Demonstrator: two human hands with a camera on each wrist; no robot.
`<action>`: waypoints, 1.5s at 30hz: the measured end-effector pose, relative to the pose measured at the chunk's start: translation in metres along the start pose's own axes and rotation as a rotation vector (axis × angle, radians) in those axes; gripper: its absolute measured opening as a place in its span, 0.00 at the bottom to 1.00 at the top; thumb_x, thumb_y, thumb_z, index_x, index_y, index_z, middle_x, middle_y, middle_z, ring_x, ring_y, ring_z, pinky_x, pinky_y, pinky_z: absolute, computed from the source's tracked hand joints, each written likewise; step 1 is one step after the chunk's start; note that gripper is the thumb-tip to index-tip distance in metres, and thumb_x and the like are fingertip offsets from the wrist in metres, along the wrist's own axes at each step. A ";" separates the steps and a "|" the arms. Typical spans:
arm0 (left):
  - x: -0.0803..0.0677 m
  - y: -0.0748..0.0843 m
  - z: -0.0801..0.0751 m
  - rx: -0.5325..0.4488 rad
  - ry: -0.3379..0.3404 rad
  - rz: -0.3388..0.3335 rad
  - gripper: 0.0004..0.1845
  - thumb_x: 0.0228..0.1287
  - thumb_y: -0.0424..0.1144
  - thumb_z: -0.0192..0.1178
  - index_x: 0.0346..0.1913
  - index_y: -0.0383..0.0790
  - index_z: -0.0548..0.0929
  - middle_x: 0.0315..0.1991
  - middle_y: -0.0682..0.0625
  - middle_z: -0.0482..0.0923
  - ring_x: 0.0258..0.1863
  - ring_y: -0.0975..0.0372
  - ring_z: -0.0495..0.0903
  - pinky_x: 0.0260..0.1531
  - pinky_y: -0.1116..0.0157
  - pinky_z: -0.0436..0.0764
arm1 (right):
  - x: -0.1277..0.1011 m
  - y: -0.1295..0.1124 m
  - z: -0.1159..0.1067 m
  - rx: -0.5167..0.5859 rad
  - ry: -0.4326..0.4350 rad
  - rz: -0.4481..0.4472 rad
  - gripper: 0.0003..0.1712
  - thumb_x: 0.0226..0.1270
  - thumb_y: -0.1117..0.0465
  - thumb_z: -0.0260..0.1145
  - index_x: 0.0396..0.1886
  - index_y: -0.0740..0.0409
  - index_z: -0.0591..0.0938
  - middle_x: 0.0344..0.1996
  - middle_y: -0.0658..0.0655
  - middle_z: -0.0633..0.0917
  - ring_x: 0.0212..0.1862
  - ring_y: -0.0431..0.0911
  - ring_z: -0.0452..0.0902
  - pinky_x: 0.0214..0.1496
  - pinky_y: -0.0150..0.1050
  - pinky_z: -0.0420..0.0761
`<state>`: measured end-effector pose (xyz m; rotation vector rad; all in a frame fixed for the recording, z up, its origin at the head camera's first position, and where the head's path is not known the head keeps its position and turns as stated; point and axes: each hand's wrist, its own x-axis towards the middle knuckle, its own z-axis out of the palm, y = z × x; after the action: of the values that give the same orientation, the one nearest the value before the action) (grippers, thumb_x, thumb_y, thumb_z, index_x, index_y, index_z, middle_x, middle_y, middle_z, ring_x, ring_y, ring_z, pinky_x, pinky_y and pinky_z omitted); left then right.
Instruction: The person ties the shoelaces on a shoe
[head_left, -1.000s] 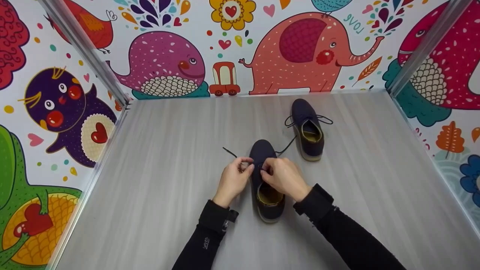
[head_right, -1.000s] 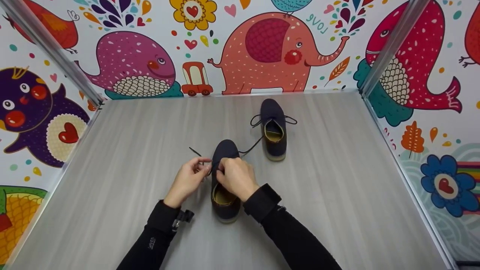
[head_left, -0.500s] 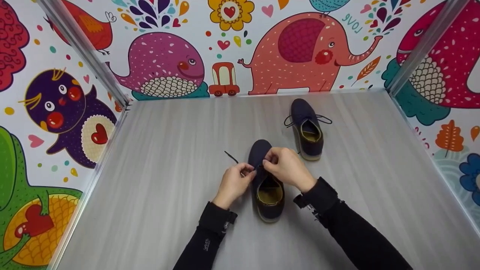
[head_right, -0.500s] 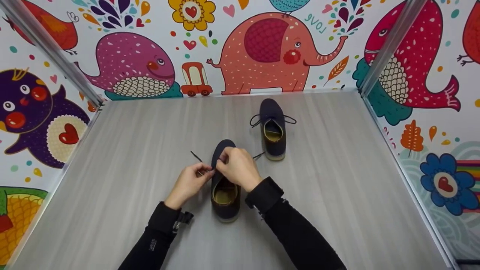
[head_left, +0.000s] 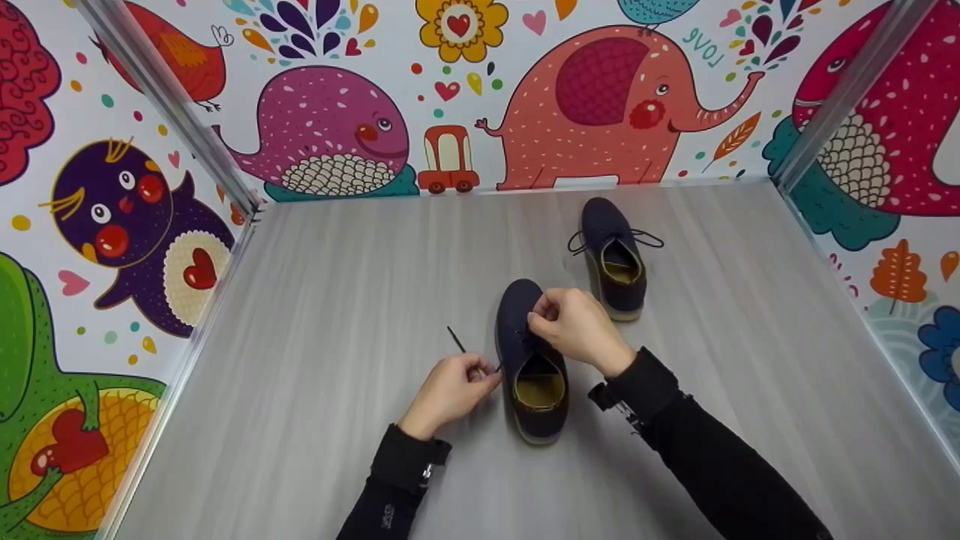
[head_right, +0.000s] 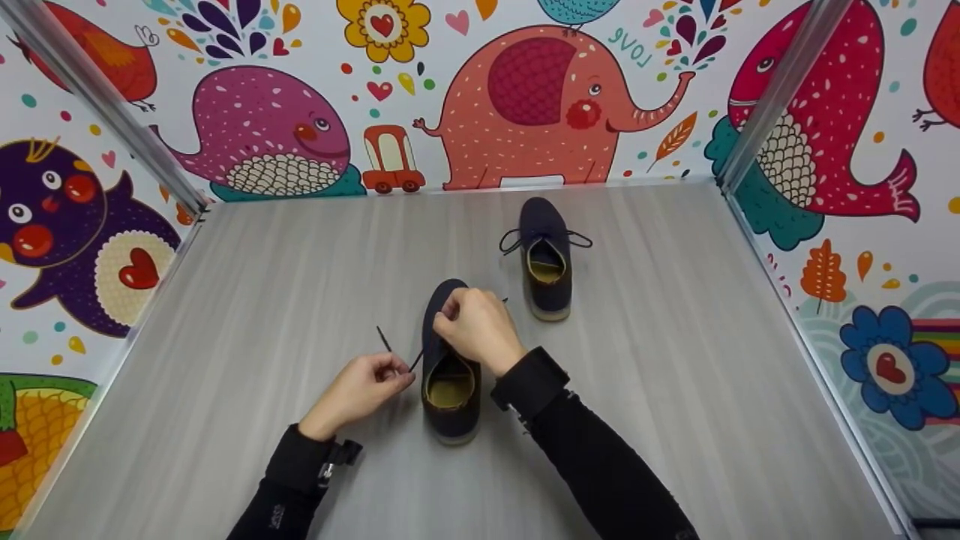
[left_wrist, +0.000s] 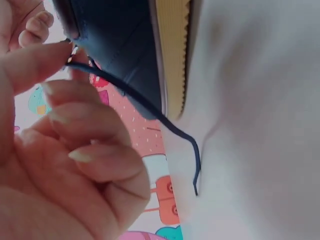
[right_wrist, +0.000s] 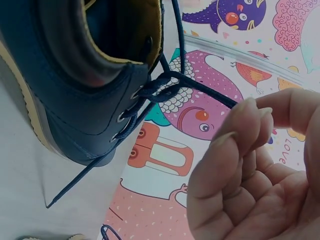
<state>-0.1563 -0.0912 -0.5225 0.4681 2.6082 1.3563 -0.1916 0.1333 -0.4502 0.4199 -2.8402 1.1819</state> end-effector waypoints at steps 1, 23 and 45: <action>-0.003 -0.002 -0.001 0.003 -0.001 -0.003 0.06 0.65 0.41 0.66 0.32 0.43 0.84 0.19 0.60 0.71 0.18 0.68 0.70 0.21 0.68 0.70 | 0.000 0.000 0.000 0.002 -0.003 0.002 0.08 0.64 0.59 0.67 0.25 0.53 0.82 0.19 0.46 0.78 0.21 0.42 0.70 0.26 0.38 0.71; -0.031 -0.005 -0.028 -0.431 -0.089 -0.105 0.12 0.67 0.42 0.66 0.38 0.33 0.86 0.31 0.47 0.85 0.30 0.59 0.79 0.31 0.68 0.74 | 0.002 -0.003 -0.004 0.008 -0.019 0.015 0.08 0.63 0.59 0.68 0.24 0.53 0.82 0.18 0.46 0.79 0.18 0.41 0.73 0.25 0.38 0.73; -0.016 0.014 -0.016 -1.524 -0.079 -0.066 0.04 0.71 0.35 0.60 0.38 0.40 0.83 0.35 0.48 0.86 0.31 0.63 0.78 0.35 0.71 0.75 | 0.003 -0.005 -0.003 0.045 -0.059 -0.004 0.08 0.65 0.60 0.68 0.26 0.55 0.82 0.19 0.47 0.80 0.18 0.40 0.76 0.23 0.38 0.77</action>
<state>-0.1435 -0.1016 -0.5018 0.1293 0.8865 2.5619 -0.1931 0.1317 -0.4447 0.4705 -2.8657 1.2548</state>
